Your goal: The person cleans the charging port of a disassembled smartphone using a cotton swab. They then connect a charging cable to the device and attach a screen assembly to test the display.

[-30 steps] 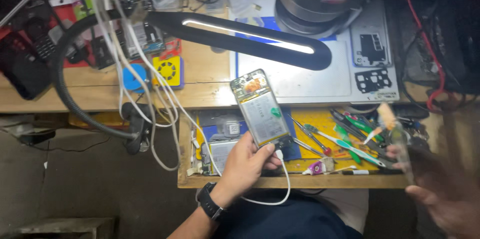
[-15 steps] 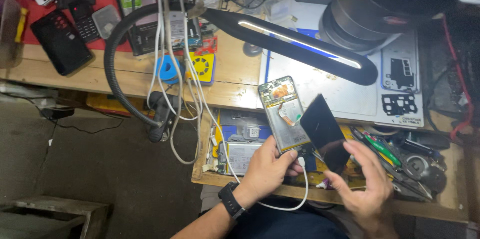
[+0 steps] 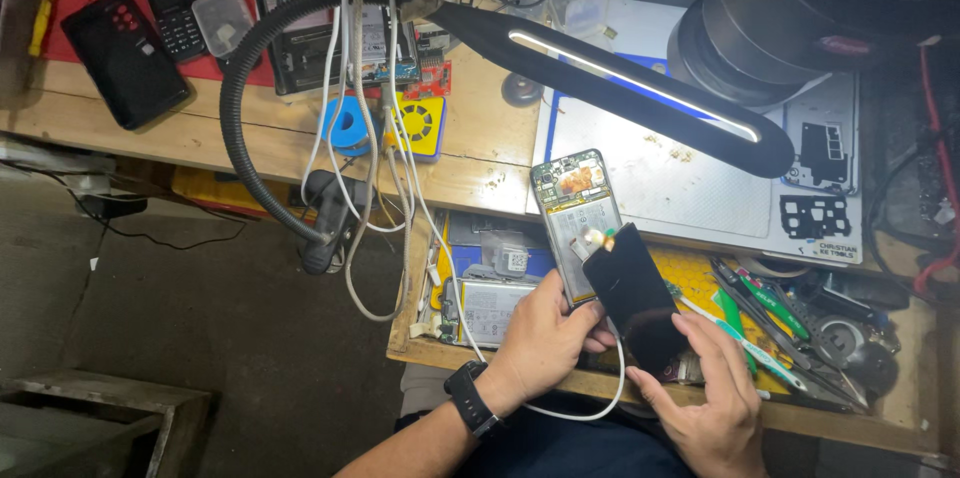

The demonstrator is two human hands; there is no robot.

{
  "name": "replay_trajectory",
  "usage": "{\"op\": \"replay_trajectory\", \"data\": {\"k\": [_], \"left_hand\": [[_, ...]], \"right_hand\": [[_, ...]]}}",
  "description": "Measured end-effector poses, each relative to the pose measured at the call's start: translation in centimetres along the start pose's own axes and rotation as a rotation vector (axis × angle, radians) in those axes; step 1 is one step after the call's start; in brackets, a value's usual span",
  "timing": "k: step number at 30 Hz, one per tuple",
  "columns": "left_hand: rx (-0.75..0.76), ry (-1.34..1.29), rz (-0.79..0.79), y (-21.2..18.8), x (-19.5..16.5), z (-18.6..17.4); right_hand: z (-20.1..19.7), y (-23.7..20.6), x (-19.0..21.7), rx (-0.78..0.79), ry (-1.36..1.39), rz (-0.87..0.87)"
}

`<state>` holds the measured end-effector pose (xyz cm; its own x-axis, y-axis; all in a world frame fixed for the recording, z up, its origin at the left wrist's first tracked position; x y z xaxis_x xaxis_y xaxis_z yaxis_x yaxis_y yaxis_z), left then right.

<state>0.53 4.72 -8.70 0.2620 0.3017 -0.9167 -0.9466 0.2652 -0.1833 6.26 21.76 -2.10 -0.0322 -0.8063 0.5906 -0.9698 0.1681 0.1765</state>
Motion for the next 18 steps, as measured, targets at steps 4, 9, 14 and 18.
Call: {"op": "replay_trajectory", "data": {"k": [4, 9, 14, 18], "left_hand": [[0.008, 0.007, 0.008, 0.1, 0.3, -0.1], [-0.005, 0.014, 0.030, 0.1, 0.7, -0.1], [-0.018, -0.006, 0.055, 0.3, 0.4, -0.2], [0.002, 0.000, 0.057, -0.1, 0.5, -0.3]], "right_hand": [[0.1, 0.1, -0.5, 0.033, 0.015, -0.001], [0.5, 0.0, -1.9, 0.019, 0.025, 0.005], [1.6, 0.8, -3.8, -0.025, 0.052, 0.031], [1.9, 1.5, -4.5, 0.021, 0.053, 0.130]]}}
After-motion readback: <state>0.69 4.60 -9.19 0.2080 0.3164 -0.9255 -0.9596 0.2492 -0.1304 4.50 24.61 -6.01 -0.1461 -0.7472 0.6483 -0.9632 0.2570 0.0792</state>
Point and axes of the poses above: each hand's wrist, its own y-axis towards the middle knuckle, its own z-axis out of the palm, x = y × z, the point moved 7 cm from there along y, towards the middle knuckle, and after that the axes turned 13 degrees about z, right-handed, at the moved point
